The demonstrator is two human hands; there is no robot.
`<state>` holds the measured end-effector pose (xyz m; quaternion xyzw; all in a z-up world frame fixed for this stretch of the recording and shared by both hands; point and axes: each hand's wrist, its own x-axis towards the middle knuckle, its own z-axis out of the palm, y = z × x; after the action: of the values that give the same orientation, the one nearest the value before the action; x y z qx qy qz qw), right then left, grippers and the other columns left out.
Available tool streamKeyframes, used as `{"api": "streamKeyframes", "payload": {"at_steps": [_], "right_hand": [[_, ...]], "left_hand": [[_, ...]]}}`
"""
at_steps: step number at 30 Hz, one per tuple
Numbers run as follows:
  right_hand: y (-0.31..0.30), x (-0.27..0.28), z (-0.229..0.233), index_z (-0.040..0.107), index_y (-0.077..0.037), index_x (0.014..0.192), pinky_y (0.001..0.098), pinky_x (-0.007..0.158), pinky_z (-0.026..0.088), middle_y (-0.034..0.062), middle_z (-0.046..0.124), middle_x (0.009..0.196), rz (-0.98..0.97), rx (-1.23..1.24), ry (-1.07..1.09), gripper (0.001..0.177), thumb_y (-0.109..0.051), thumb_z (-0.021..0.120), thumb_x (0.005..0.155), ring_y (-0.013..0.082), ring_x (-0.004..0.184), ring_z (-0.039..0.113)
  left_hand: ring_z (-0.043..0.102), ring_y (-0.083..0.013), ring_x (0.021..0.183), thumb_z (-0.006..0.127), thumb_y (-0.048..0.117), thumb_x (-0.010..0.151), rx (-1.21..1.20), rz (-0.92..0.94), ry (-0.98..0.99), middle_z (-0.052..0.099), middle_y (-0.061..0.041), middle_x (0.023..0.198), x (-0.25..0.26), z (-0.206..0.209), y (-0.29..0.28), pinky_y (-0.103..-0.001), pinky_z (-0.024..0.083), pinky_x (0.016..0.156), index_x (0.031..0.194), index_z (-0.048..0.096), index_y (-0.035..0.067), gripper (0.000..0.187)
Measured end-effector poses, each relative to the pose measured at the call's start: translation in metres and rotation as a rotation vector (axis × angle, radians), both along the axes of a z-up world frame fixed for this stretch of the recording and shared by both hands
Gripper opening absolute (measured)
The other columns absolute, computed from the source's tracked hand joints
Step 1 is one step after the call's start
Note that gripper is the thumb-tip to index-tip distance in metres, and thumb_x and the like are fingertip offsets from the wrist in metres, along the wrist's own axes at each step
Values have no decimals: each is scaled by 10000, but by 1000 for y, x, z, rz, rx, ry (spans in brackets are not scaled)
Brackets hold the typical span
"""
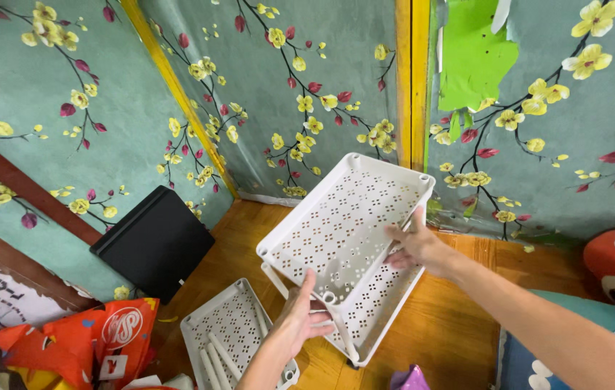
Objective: The person assembles a white plastic storage rack on the floor. They insert vertical poles into the base tray, place a second tray on top, and then insert the remaining poles to complete the structure.
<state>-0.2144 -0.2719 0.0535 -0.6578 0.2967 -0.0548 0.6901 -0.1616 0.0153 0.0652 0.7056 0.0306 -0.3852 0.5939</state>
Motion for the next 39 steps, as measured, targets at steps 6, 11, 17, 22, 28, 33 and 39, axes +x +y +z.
{"api": "streamKeyframes", "payload": {"at_steps": [6,11,17,22,28,33,39], "right_hand": [[6,5,11,26,-364,1564,432,674,661,131,651,1166,123,95,-74,842,-297,604,956,313,746,747],[-8,37,-8,58,-398,1628,442,613,601,258,671,1025,113,79,-40,803,-357,547,992,320,663,696],[-9,62,-12,166,-386,1618,474,584,619,123,691,1046,92,24,-73,737,-386,507,964,302,593,666],[28,51,13,353,-220,1522,489,801,582,220,671,1128,-57,-1226,-242,682,-469,616,944,379,953,663],[114,12,36,712,-245,1178,523,984,464,50,693,1144,487,-1434,-158,344,-466,651,921,254,1062,664],[92,19,25,759,-205,1040,435,819,573,14,762,987,432,-1214,-214,180,-297,650,930,279,865,748],[67,15,7,749,-149,1030,425,765,580,42,751,987,357,-1190,-459,154,-170,650,914,305,872,729]], "left_hand": [[597,-311,1264,341,546,1049,138,567,-641,619,-181,1327,47,-20,45,-474,413,1137,1356,524,45,616],[552,-230,1304,265,544,1102,123,238,-372,654,-91,1319,92,-62,76,-423,295,1215,1319,644,65,648],[554,-165,1302,515,284,1004,-338,140,-406,624,-29,1364,83,-80,87,-364,369,1160,1464,490,158,478],[606,-144,1223,614,83,956,-458,118,-479,651,-47,1306,61,-71,84,-309,442,1086,1427,540,75,477],[629,-165,1121,683,29,931,-435,144,-602,683,-87,1205,57,-74,34,-323,483,1020,1388,564,29,472],[648,-142,1074,704,-81,838,-556,80,-561,685,-52,1200,55,-81,2,-296,532,968,1427,491,31,636],[670,-144,970,699,-70,863,-454,53,-671,707,-94,1081,59,-95,-20,-292,555,903,1523,408,68,734]]}}
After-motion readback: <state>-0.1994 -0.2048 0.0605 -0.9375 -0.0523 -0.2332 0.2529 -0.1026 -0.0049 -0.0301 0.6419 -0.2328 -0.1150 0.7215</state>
